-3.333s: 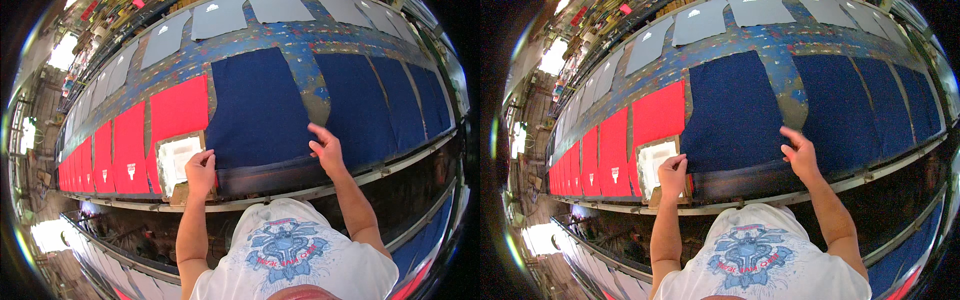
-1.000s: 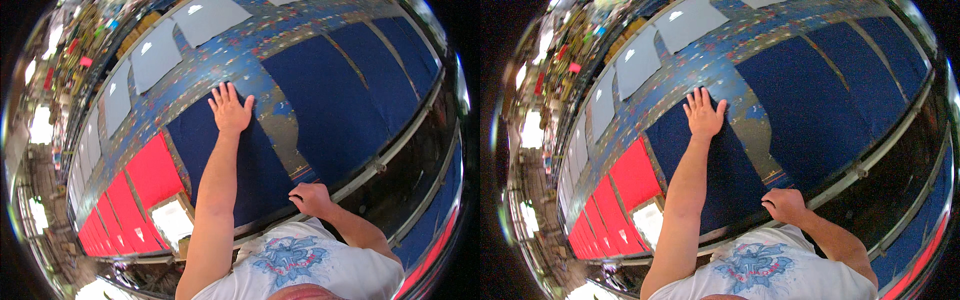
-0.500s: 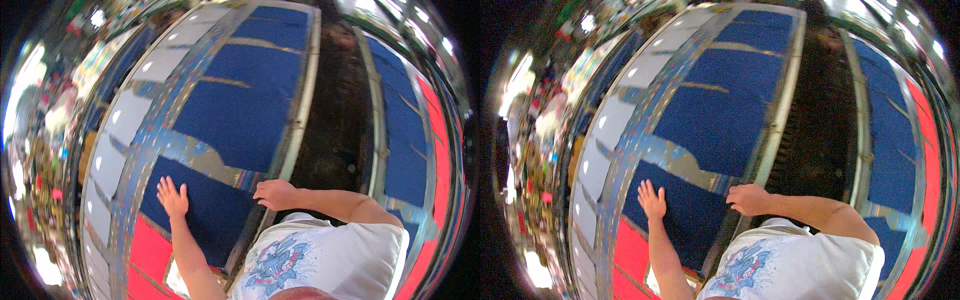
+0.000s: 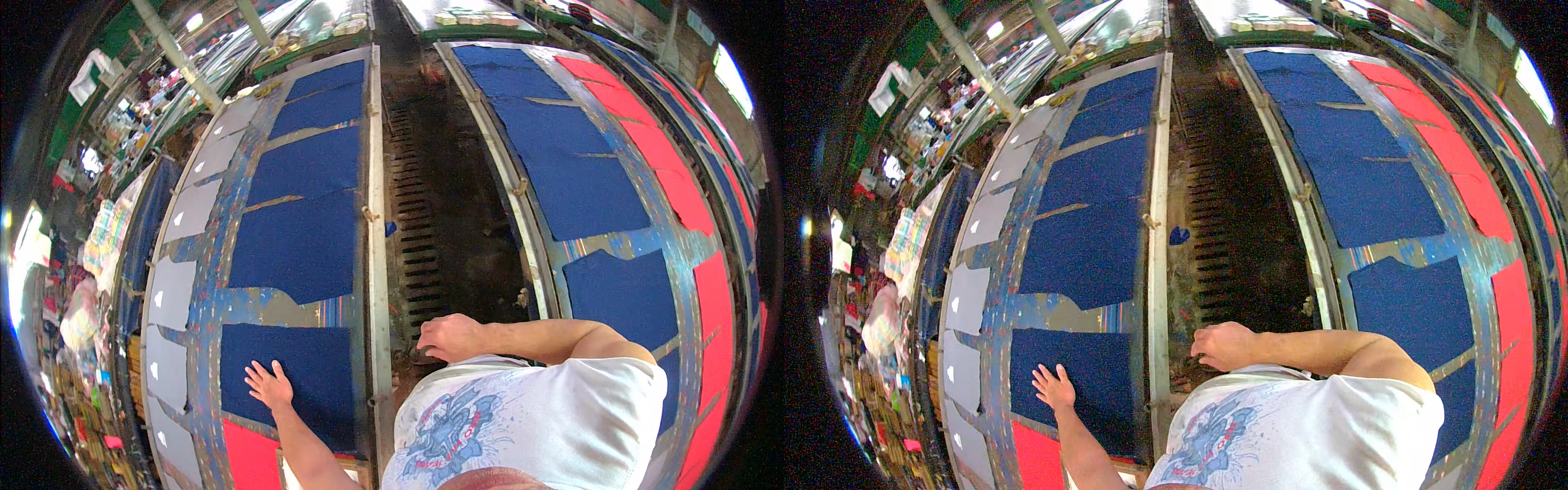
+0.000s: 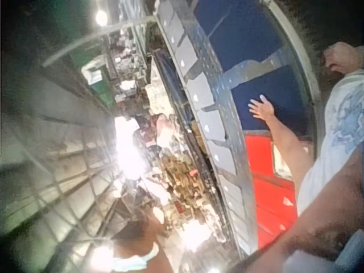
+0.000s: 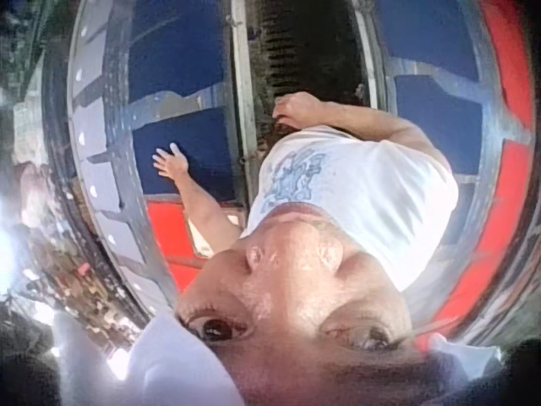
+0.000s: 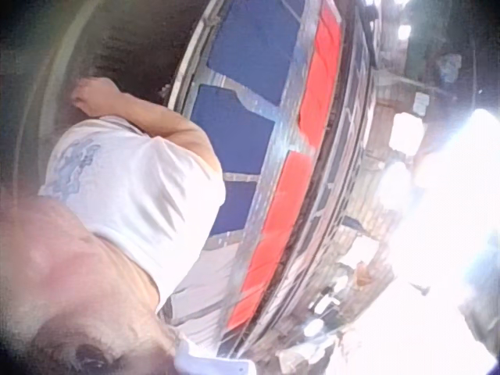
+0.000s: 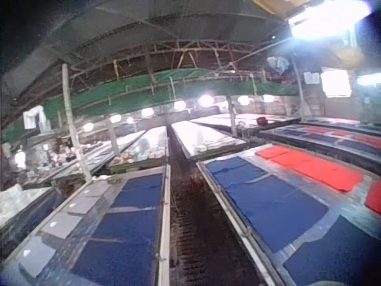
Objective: The person uses a squeegee to press ink through a screen onto red and blue t-shirts laid out on a flat surface. They repeatedly pull the squeegee across the screen, lift the screen to reveal the printed logo, and reposition the screen for the next shirt.
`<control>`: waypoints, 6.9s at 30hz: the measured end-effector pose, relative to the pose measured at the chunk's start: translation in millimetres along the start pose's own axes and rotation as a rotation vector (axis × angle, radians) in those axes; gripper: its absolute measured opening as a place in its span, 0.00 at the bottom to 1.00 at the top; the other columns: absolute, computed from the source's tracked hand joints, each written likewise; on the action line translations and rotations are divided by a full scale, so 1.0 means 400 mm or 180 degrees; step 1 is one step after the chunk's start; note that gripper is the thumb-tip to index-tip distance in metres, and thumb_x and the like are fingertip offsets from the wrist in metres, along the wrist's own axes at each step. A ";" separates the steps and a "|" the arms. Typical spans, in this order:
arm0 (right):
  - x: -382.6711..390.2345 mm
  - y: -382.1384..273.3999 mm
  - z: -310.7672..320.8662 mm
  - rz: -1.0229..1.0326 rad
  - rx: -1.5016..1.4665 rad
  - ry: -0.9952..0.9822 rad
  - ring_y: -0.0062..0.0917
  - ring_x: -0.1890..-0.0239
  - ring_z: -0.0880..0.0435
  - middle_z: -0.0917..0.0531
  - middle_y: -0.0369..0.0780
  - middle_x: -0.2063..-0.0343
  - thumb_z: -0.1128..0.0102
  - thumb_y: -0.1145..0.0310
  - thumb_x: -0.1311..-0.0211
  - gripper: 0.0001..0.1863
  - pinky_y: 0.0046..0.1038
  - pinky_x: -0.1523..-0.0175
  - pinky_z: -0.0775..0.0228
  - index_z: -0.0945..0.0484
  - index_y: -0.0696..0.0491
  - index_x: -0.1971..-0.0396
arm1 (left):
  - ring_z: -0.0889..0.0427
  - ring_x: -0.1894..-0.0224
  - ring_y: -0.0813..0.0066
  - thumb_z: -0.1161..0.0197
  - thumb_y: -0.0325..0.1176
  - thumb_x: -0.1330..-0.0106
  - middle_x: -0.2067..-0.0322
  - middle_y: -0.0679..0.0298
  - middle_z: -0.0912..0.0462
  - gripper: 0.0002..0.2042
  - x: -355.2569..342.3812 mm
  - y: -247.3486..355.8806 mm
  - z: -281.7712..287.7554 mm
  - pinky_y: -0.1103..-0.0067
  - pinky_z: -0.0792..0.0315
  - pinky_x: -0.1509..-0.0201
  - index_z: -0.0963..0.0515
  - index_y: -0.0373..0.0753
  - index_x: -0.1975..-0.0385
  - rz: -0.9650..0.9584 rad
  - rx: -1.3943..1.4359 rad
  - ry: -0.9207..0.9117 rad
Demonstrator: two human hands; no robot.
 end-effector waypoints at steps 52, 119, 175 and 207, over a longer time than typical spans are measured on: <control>-0.417 -0.087 -0.002 0.1854 -0.0456 -0.1125 0.43 0.53 0.09 0.10 0.42 0.60 0.22 0.65 0.38 0.14 0.44 0.49 0.15 0.09 0.49 0.52 | 0.10 0.46 0.57 0.23 0.39 0.29 0.59 0.60 0.11 0.10 0.664 0.724 0.405 0.49 0.28 0.22 0.13 0.41 0.58 -0.3936 0.3389 0.0087; -0.370 -0.579 -0.392 0.0877 -0.3489 -0.1887 0.31 0.27 0.21 0.25 0.45 0.25 0.40 0.64 0.12 0.30 0.35 0.27 0.24 0.30 0.58 0.18 | 0.12 0.40 0.66 0.27 0.12 0.32 0.37 0.48 0.13 0.24 1.059 -0.577 0.148 0.71 0.17 0.34 0.20 0.27 0.36 0.2295 0.3856 0.2839; -0.509 -0.182 -0.144 0.2867 -0.0740 -0.0875 0.42 0.38 0.15 0.12 0.43 0.43 0.33 0.73 0.35 0.19 0.47 0.31 0.22 0.11 0.55 0.44 | 0.16 0.37 0.53 0.21 0.24 0.37 0.35 0.49 0.17 0.29 0.596 0.075 0.075 0.61 0.21 0.35 0.17 0.33 0.32 0.0935 0.1739 0.1533; -0.772 -0.308 -0.288 0.2674 -0.0611 -0.0871 0.45 0.39 0.15 0.12 0.47 0.44 0.38 0.80 0.37 0.23 0.48 0.32 0.22 0.12 0.56 0.41 | 0.08 0.59 0.56 0.33 0.26 0.38 0.34 0.45 0.15 0.20 0.523 0.091 0.155 0.63 0.12 0.53 0.14 0.25 0.46 0.0481 0.0345 0.0524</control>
Point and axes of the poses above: each hand's wrist, its own x-axis away from the middle knuckle, its own z-axis out of the back of the hand, y = z × x, the point moved 6 cm from there along -x, towards the middle knuckle
